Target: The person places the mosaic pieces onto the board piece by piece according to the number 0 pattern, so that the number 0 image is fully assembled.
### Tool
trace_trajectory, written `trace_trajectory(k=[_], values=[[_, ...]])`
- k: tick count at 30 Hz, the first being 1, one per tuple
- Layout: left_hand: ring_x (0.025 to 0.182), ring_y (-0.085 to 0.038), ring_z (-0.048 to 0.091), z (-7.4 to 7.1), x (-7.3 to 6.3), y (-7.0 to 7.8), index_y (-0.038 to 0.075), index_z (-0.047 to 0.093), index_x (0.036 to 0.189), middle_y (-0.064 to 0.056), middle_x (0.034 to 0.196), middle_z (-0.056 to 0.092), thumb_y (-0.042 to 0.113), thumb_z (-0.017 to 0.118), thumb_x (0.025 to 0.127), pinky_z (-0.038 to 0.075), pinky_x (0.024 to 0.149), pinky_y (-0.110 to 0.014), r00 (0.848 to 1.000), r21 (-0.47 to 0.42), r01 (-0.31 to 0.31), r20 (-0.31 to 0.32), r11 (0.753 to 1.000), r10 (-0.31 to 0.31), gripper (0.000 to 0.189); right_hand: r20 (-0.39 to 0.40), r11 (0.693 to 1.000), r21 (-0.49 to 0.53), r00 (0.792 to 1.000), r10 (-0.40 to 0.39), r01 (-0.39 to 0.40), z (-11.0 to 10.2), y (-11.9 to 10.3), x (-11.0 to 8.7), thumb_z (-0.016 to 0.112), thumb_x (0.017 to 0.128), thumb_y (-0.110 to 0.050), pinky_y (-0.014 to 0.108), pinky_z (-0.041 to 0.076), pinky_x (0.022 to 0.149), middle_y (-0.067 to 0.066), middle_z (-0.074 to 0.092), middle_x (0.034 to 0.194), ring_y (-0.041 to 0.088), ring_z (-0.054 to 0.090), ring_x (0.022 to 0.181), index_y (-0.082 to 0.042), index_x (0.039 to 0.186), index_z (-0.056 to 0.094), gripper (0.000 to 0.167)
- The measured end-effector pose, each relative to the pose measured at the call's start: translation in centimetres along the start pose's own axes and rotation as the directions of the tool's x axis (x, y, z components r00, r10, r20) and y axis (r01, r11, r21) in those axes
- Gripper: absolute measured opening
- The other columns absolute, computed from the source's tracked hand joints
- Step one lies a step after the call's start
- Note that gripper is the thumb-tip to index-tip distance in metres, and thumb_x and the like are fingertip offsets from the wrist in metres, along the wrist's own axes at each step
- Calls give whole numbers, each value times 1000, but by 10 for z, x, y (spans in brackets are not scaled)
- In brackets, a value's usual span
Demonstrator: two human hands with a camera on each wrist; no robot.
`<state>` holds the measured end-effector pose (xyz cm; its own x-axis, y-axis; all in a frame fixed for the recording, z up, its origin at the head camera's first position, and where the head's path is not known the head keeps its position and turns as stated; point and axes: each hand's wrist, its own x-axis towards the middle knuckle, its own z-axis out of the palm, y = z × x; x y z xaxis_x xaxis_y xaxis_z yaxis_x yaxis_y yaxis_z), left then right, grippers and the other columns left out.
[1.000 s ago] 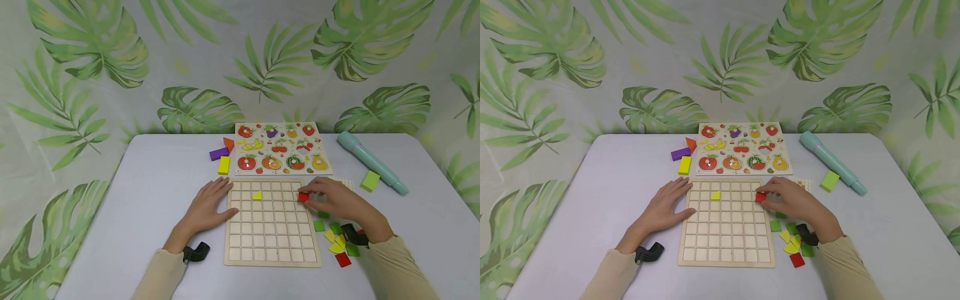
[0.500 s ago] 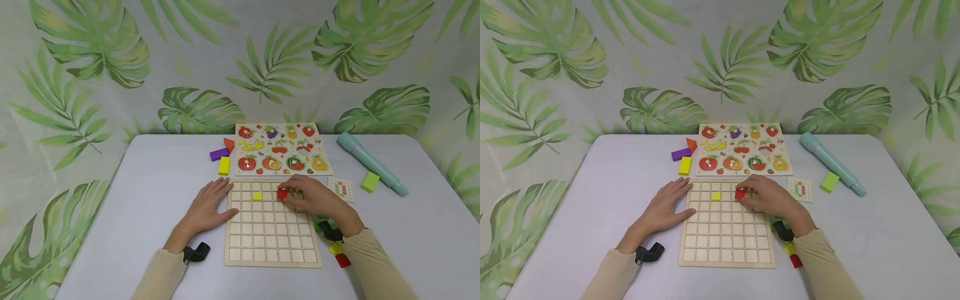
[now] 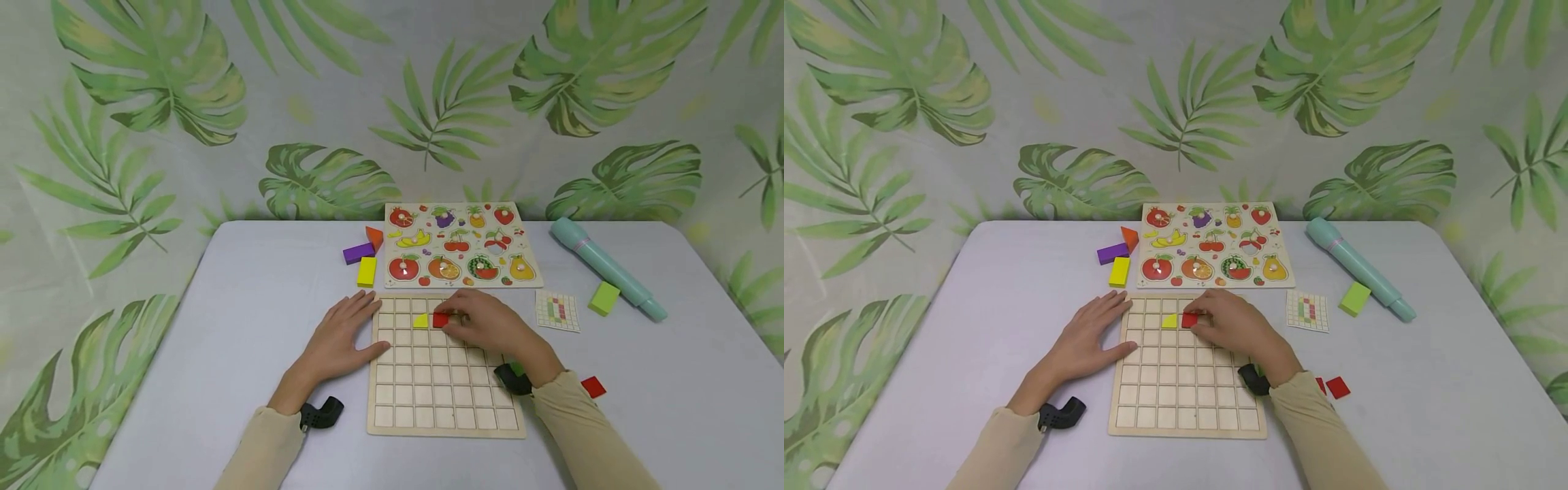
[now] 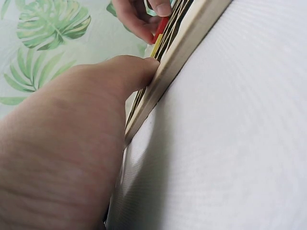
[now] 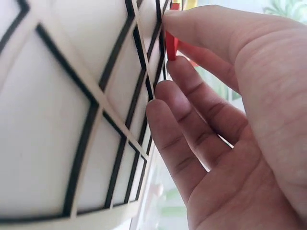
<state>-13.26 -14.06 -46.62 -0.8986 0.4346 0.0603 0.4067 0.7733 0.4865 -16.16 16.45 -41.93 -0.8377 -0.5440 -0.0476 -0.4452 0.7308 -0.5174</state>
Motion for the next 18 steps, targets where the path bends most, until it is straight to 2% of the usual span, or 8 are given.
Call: trace_trajectory(k=[8, 14, 18], values=[[158, -23, 22, -1, 0, 0, 15, 43, 158, -1, 168, 33, 57, 64, 93, 18, 130, -49, 1000, 16, -1, 5, 1000, 1, 80, 11, 1000, -18, 1000, -12, 12, 3, -4, 2, 77, 93, -25, 28, 51, 75, -3, 67, 110, 11, 55, 86, -17, 124, 76, 31], [158, -23, 22, 0, 0, 0, 15, 44, 158, -1, 168, 33, 57, 64, 93, 18, 130, -48, 1000, 18, 1, 6, 1000, -1, 80, 11, 999, -31, 1000, -13, 13, 3, -7, 3, 77, 93, -24, 30, 52, 78, -2, 67, 112, 12, 56, 90, -17, 124, 75, 32], [158, -23, 23, 0, 0, 1, 16, 44, 158, -1, 168, 33, 56, 65, 93, 19, 130, -48, 1000, 17, 0, 5, 1000, 0, 79, 29, 999, -51, 1000, 5, -4, 1, -8, 0, 77, 93, -27, 35, 54, 85, -1, 67, 116, 14, 58, 98, -17, 127, 73, 36]])
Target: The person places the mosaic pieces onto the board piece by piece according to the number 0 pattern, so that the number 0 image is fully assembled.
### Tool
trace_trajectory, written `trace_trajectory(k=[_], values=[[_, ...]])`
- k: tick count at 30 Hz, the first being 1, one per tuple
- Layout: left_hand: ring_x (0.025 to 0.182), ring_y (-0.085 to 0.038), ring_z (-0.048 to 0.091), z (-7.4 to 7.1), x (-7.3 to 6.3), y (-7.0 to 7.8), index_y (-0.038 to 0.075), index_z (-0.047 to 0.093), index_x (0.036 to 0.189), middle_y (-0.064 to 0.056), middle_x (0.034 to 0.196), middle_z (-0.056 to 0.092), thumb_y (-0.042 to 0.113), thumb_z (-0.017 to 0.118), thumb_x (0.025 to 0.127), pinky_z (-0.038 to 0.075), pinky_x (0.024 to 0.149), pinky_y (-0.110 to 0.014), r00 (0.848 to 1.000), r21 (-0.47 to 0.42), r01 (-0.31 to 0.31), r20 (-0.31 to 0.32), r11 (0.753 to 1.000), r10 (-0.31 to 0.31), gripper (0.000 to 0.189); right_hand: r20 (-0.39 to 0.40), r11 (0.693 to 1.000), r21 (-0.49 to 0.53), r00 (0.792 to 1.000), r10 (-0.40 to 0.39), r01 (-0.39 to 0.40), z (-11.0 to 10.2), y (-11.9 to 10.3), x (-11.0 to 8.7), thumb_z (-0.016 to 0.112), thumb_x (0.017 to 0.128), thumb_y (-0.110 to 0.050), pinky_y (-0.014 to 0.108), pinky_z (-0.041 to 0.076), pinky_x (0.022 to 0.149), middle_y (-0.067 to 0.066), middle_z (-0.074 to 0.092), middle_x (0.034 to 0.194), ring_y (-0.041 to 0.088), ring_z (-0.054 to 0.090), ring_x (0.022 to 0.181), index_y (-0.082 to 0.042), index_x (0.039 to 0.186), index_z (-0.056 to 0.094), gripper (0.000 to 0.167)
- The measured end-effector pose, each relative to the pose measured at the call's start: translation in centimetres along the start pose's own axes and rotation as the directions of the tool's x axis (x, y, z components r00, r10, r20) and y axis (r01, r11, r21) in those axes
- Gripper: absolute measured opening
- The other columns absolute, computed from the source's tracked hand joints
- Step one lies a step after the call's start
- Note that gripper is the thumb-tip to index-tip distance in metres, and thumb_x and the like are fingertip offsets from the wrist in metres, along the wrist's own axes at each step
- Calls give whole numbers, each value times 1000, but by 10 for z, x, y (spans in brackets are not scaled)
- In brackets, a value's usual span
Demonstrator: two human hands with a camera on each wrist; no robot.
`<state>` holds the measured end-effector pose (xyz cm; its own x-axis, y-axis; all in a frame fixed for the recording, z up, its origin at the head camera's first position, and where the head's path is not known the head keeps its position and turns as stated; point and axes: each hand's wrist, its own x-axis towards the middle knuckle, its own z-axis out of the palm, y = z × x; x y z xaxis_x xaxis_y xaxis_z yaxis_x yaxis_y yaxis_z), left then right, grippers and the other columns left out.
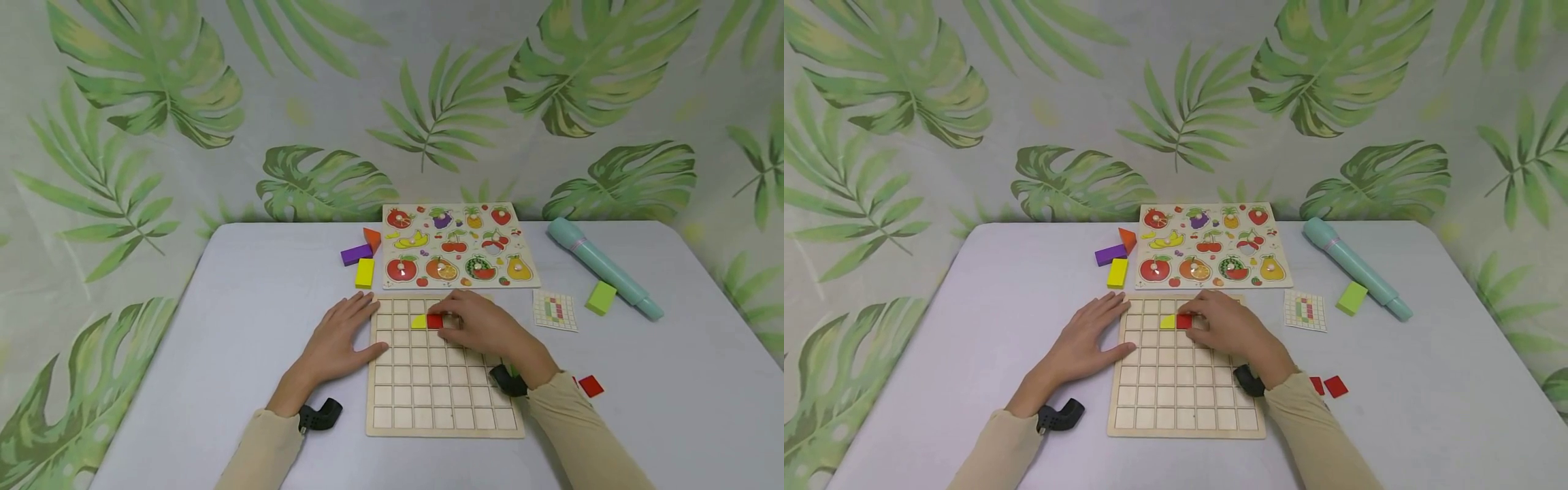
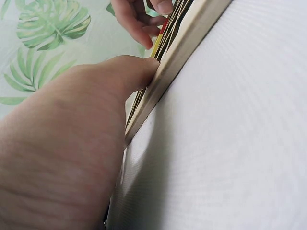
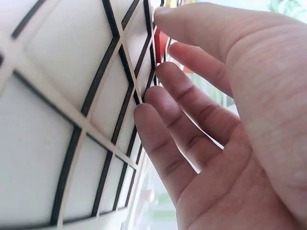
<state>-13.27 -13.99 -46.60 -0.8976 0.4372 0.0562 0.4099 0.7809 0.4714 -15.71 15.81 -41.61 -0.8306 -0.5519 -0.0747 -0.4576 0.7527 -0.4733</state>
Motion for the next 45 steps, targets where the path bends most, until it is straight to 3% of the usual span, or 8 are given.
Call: trace_trajectory(k=[12, 22, 30, 37, 45], values=[[158, -23, 22, 0, 0, -1, 16, 43, 158, -2, 168, 33, 56, 65, 93, 18, 130, -49, 1000, -2, -1, -2, 1000, 1, 80, -40, 1000, 4, 999, 10, -10, -17, 10, -27, 77, 94, -25, 53, 52, 105, 5, 67, 130, 29, 60, 124, -15, 131, 71, 39], [159, -22, 21, 1, 0, -1, 16, 42, 159, -1, 169, 32, 57, 65, 93, 17, 130, -48, 1000, 3, 4, 8, 1000, -4, 80, -96, 999, 20, 995, 34, -32, -31, 26, -57, 78, 92, -20, 45, 58, 88, 3, 69, 124, 21, 64, 103, -14, 129, 71, 38], [159, -23, 22, 1, 0, -1, 16, 43, 158, -1, 168, 33, 56, 65, 93, 19, 130, -49, 1000, 2, 0, 0, 1000, 0, 80, -111, 997, 6, 991, 73, -73, -39, 44, -82, 78, 92, -19, 38, 59, 85, 1, 70, 121, 18, 63, 102, -14, 129, 71, 37], [158, -22, 22, 1, 0, -1, 16, 43, 158, -1, 168, 33, 56, 65, 93, 19, 130, -49, 1000, 4, 2, -4, 1000, -2, 80, -131, 998, -8, 989, 62, -64, -40, 58, -104, 81, 90, -17, 32, 60, 82, -3, 71, 116, 16, 63, 98, -14, 126, 72, 38], [159, -22, 22, 2, 0, -2, 17, 42, 159, -1, 169, 32, 56, 65, 93, 18, 130, -49, 1000, -4, 0, 1, 1000, 0, 80, -96, 995, -10, 991, 95, -97, -37, 62, -128, 81, 90, -27, 27, 59, 80, -9, 70, 115, 9, 61, 95, -20, 121, 73, 34]])
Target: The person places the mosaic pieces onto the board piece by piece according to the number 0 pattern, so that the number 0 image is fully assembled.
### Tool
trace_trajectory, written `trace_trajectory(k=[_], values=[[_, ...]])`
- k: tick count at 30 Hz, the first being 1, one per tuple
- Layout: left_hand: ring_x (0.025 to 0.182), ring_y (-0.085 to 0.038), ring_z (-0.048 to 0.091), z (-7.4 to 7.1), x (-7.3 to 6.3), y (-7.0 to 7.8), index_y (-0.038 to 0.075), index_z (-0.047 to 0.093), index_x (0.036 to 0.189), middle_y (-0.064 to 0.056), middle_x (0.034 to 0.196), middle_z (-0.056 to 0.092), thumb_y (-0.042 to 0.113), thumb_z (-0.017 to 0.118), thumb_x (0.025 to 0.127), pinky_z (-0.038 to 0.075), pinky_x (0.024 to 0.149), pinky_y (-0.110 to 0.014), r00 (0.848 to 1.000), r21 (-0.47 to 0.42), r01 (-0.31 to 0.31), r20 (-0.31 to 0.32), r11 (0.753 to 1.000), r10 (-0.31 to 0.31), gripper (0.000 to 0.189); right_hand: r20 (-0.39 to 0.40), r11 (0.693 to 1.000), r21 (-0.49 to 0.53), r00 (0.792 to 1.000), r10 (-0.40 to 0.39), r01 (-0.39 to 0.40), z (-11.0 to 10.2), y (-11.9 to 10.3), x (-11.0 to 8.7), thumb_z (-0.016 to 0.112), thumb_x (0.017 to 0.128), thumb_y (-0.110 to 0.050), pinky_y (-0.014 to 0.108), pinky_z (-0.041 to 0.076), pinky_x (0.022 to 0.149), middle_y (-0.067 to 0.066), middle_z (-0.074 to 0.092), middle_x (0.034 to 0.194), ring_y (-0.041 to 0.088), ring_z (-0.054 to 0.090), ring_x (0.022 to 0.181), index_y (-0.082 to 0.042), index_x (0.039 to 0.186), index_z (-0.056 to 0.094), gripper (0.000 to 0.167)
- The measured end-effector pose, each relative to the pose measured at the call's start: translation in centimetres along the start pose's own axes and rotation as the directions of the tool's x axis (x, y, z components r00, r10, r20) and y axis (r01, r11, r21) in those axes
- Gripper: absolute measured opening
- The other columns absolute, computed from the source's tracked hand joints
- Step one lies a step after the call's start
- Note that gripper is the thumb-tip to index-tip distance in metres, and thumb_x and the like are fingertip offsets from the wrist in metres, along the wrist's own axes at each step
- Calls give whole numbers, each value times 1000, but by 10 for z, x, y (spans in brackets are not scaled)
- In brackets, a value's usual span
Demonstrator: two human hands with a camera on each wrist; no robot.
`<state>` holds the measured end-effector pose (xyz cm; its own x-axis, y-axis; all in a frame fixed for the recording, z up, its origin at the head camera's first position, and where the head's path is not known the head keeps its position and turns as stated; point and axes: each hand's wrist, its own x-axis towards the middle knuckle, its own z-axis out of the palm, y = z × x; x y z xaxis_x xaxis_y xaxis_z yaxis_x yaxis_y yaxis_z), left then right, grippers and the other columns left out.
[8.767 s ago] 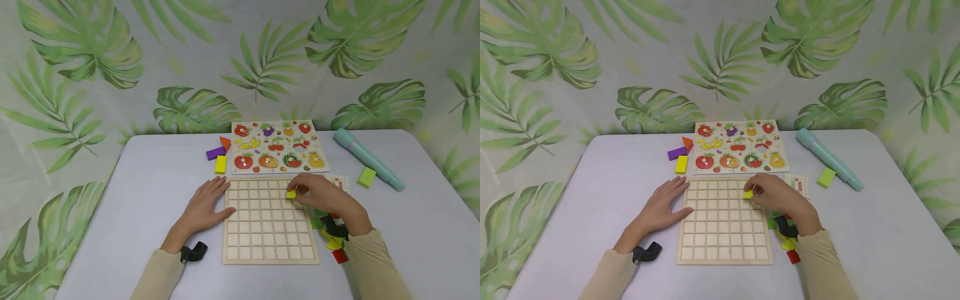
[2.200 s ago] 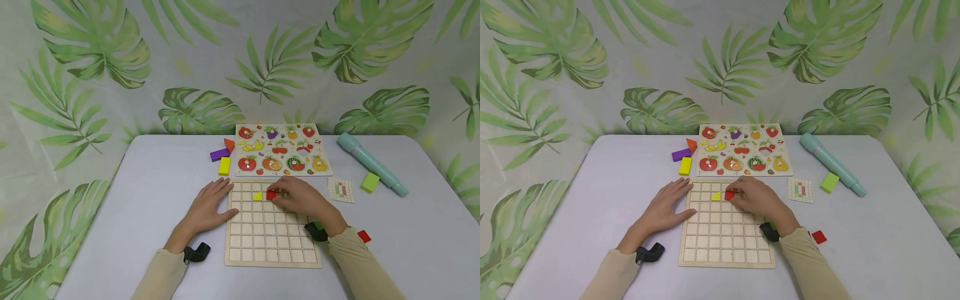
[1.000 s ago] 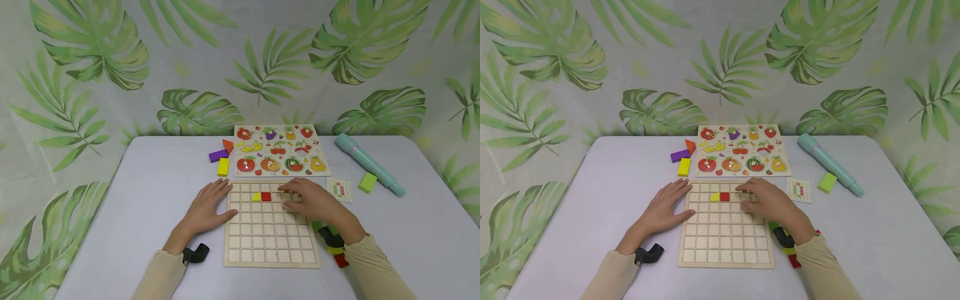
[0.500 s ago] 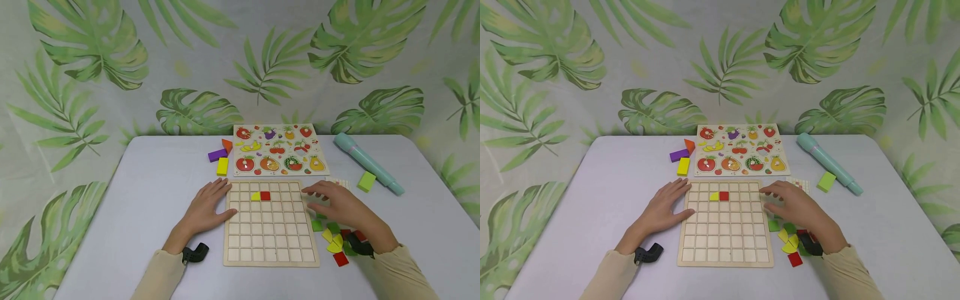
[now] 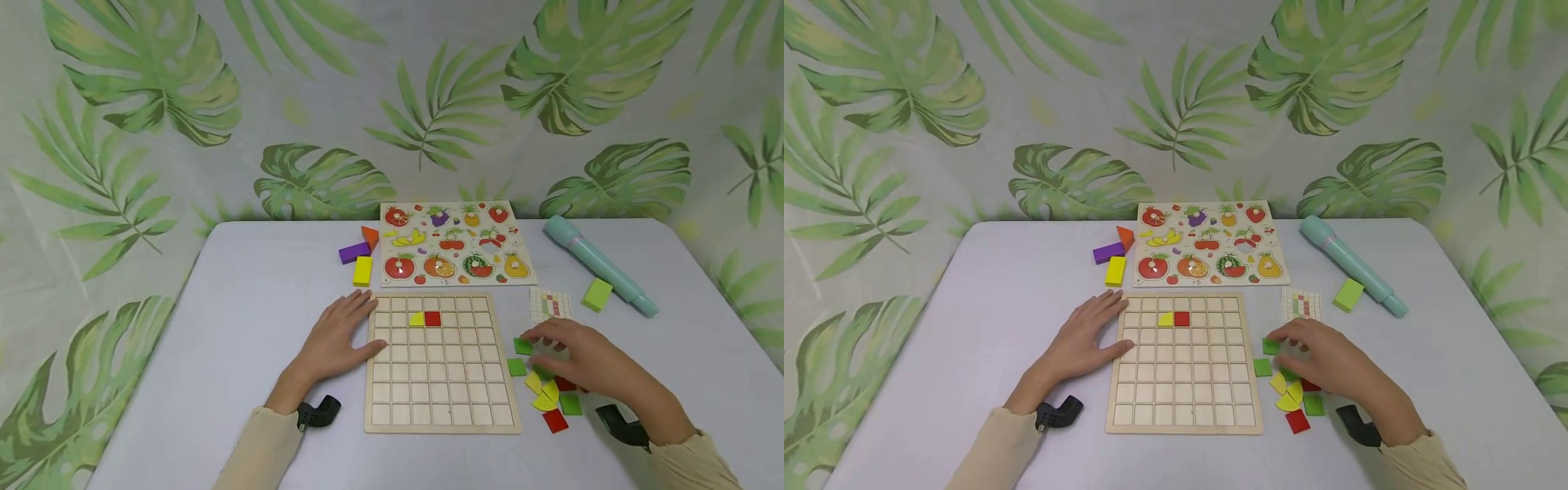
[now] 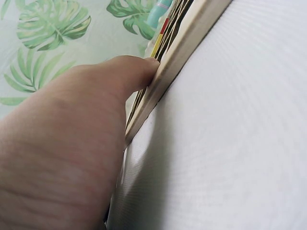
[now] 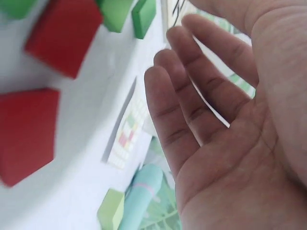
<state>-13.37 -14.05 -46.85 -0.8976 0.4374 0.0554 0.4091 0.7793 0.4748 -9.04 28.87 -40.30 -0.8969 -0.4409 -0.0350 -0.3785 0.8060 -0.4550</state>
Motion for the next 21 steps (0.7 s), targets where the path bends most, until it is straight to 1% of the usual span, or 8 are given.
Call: trace_trajectory(k=[4, 7, 9, 12, 15, 21], values=[[159, -22, 21, 1, 0, -1, 17, 42, 159, 0, 169, 32, 56, 65, 93, 17, 130, -48, 1000, -1, 2, 2, 1000, -2, 80, 55, 998, 53, 998, 12, -15, 2, 1, -9, 82, 88, -32, 24, 57, 77, -12, 67, 112, 5, 57, 91, -25, 116, 72, 31], [159, -22, 22, 1, 1, -1, 17, 42, 159, -1, 169, 32, 56, 65, 93, 17, 130, -49, 1000, -3, 0, 0, 1000, 0, 80, 96, 995, 99, 995, -8, -1, 5, 1, -15, 82, 87, -38, 22, 55, 72, -12, 66, 108, 4, 55, 87, -26, 115, 71, 32], [159, -22, 22, 1, 1, -1, 17, 42, 159, -1, 169, 32, 56, 65, 93, 18, 130, -48, 1000, -2, -2, 0, 1000, 2, 80, 106, 994, 112, 994, -24, 12, 7, 1, -17, 81, 87, -43, 21, 53, 70, -13, 65, 107, 3, 54, 86, -26, 113, 70, 33], [159, -23, 22, 1, 1, -1, 16, 42, 159, -1, 169, 32, 56, 66, 93, 18, 130, -48, 1000, -2, -5, -3, 1000, 5, 80, 97, 995, 96, 994, -49, 39, 10, 1, -19, 81, 86, -45, 21, 53, 70, -13, 65, 106, 4, 53, 86, -27, 111, 71, 33], [159, -22, 22, 1, 1, -1, 16, 42, 159, -2, 169, 32, 55, 66, 93, 18, 130, -48, 1000, -2, -5, -6, 1000, 5, 80, 93, 998, 56, 995, -48, 43, 11, 2, -20, 82, 85, -43, 21, 53, 72, -15, 65, 107, 3, 53, 88, -28, 109, 71, 31], [158, -23, 22, 2, 0, -2, 15, 43, 158, -2, 168, 33, 55, 66, 93, 19, 130, -49, 1000, -4, -11, -11, 1000, 11, 80, 106, 1000, 13, 994, 9, -10, 8, 4, -19, 84, 85, -33, 20, 52, 69, -16, 64, 105, 1, 51, 83, -29, 108, 72, 27]])
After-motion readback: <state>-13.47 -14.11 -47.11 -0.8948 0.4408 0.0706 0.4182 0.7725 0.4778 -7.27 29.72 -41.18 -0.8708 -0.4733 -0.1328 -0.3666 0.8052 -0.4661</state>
